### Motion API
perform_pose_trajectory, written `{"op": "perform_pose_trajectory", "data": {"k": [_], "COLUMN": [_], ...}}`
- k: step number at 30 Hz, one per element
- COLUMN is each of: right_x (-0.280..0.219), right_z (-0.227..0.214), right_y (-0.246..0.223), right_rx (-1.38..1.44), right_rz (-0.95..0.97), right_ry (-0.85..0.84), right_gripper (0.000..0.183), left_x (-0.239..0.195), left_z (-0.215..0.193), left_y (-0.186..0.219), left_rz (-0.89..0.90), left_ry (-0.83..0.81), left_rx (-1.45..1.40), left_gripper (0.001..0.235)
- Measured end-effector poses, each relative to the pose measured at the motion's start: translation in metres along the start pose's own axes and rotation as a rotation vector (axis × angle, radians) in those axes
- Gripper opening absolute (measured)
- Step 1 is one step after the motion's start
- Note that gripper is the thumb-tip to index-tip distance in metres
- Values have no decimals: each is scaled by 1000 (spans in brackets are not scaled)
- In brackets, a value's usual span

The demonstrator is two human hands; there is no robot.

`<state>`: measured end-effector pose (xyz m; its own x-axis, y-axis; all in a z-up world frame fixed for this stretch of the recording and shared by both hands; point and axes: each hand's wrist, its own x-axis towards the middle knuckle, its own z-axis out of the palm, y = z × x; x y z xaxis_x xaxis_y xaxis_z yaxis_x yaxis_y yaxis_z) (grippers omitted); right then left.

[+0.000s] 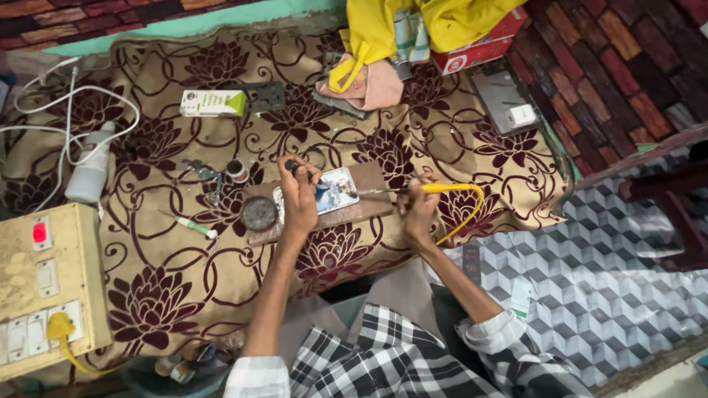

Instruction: The person uses a soldering iron and solder wire to work on a small electronic component placed on a wooden board. They repeatedly apply heat and solder to specific points on the component while seated at a table.

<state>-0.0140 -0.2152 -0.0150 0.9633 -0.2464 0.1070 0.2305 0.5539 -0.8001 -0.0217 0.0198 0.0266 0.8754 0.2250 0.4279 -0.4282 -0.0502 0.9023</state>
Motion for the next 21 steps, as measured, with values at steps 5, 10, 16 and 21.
{"op": "perform_pose_trajectory", "data": {"k": [5,10,16,21], "right_x": [-2,4,-4,-27], "right_z": [0,-12,-15,13], "right_y": [-1,11,11,-39], "right_rx": [-19,-175,-435,-1090], "right_rz": [28,-122,-348,-580], "right_ry": [30,-31,33,-41], "right_gripper": [17,23,31,30], "left_x": [-1,1,-7,-5], "left_z": [-2,0,1,1], "left_y": [3,5,7,8], "left_rz": [9,-27,-14,-1], "left_ry": [-13,3,4,-18], "left_rx": [-20,-36,-36,-31], "left_gripper": [44,45,47,48]}}
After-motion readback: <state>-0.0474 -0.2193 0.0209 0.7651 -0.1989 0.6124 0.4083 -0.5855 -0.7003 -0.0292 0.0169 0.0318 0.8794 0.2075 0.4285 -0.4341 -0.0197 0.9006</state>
